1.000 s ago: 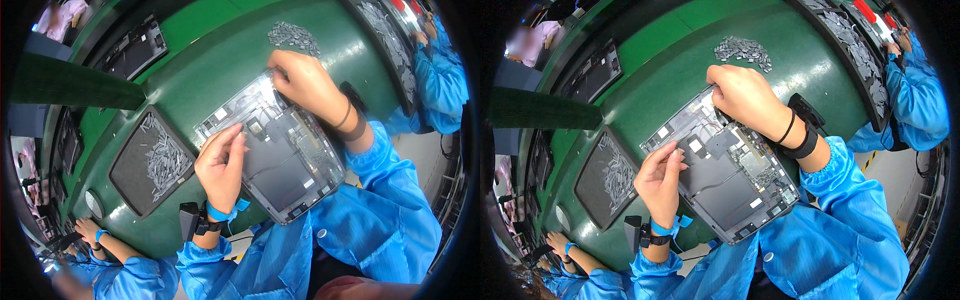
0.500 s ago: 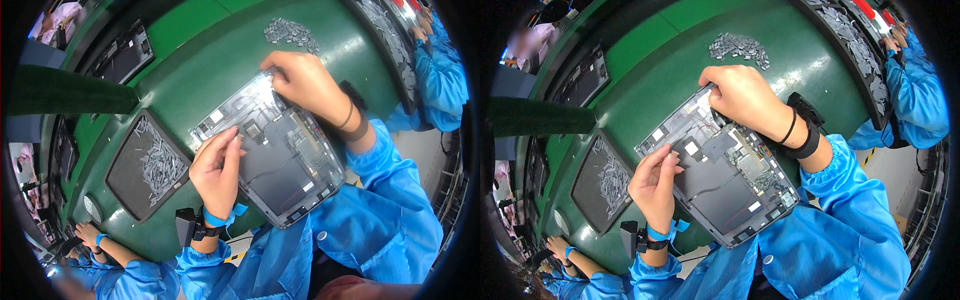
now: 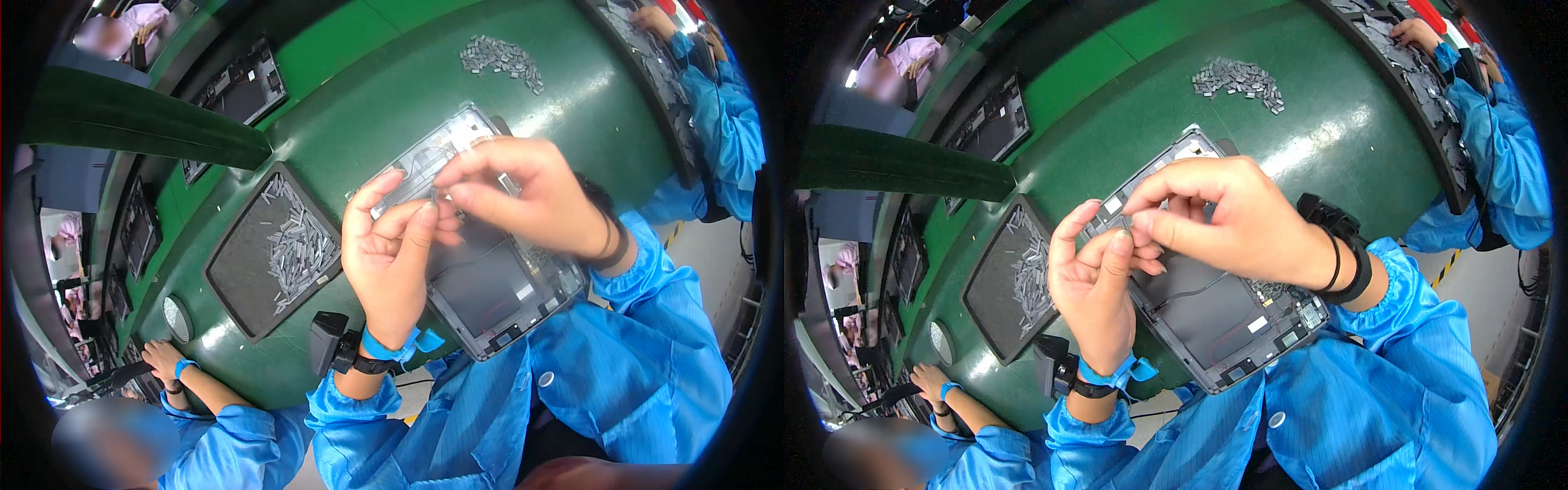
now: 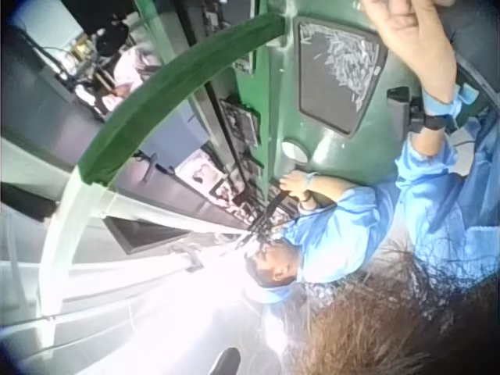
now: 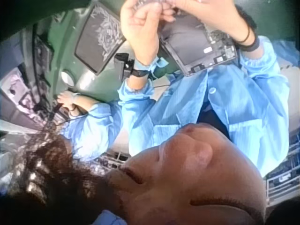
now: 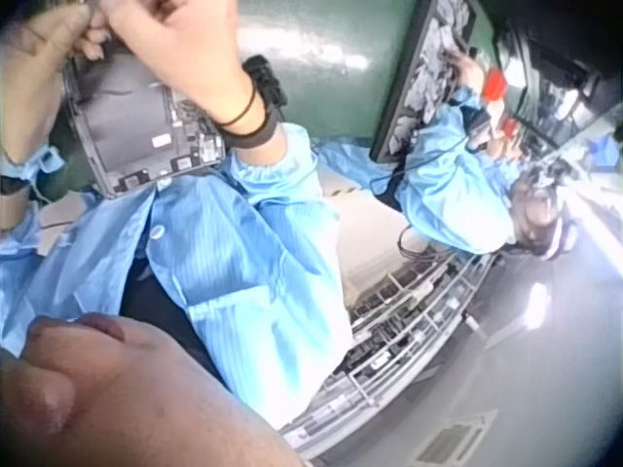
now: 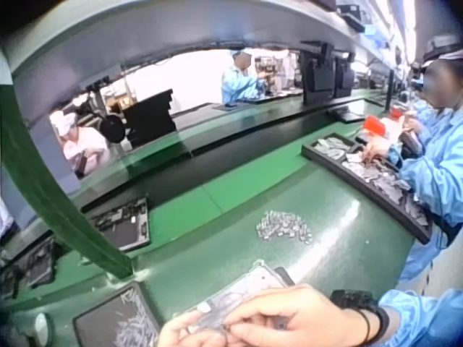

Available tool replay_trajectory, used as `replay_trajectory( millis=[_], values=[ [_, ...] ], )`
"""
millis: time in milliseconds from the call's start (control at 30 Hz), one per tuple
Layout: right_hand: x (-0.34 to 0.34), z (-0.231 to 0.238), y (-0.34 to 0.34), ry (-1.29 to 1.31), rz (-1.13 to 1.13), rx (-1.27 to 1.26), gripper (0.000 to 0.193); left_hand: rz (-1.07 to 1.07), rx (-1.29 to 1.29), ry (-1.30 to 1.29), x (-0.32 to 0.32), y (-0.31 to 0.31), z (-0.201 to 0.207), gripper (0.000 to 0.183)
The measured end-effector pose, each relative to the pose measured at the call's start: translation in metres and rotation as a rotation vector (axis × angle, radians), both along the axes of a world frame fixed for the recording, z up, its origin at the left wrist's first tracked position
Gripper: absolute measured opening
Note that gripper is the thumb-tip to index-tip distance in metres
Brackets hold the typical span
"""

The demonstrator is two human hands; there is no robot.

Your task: Assembling and inspecting internal components of tablet-like electronic devices on a factory assembly line.

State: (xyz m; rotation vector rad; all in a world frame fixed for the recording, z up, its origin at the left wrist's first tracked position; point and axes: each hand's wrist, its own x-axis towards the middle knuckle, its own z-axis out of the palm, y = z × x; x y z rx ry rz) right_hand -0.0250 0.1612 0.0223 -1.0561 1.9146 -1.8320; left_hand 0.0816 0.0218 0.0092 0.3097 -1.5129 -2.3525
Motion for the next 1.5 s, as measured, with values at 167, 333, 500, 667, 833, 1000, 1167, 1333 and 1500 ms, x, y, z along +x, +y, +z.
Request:
replay_trajectory(
  millis=[167,333,500,667,833,1000,1167,1333,1500],
  values=[
    [0.008,0.000,-0.003,-0.022,0.015,0.004,0.012,0.004,-0.009,0.044,0.000,0.008,0.004,0.042],
    [-0.017,0.007,0.002,-0.297,-0.014,-0.170,0.013,-0.057,-0.286,-0.065,-0.010,-0.001,0.009,0.025],
    [-0.066,0.001,0.011,0.204,-0.119,0.153,0.009,0.046,-0.817,-0.099,-0.037,-0.029,-0.008,0.014],
    [-0.083,-0.022,0.009,0.792,-0.021,0.322,0.011,0.040,-1.129,-0.052,-0.069,-0.030,-0.020,0.017],
    [-0.086,-0.026,0.006,1.051,-0.011,0.386,0.009,-0.010,-1.086,-0.047,-0.091,-0.026,-0.028,0.015],
    [-0.080,-0.021,0.006,1.178,-0.036,0.503,0.007,-0.053,-1.126,-0.036,-0.097,-0.020,-0.033,0.015],
    [-0.081,-0.016,0.001,1.157,-0.040,0.531,0.007,0.000,-1.255,0.075,-0.096,-0.021,-0.038,0.012],
    [-0.098,-0.019,0.000,0.962,0.087,0.471,0.010,-0.017,-1.294,0.103,-0.097,-0.020,-0.036,0.012],
    [-0.116,-0.022,-0.002,0.774,0.270,0.413,0.015,-0.001,-1.307,0.129,-0.096,-0.020,-0.038,0.012]
  ],
)
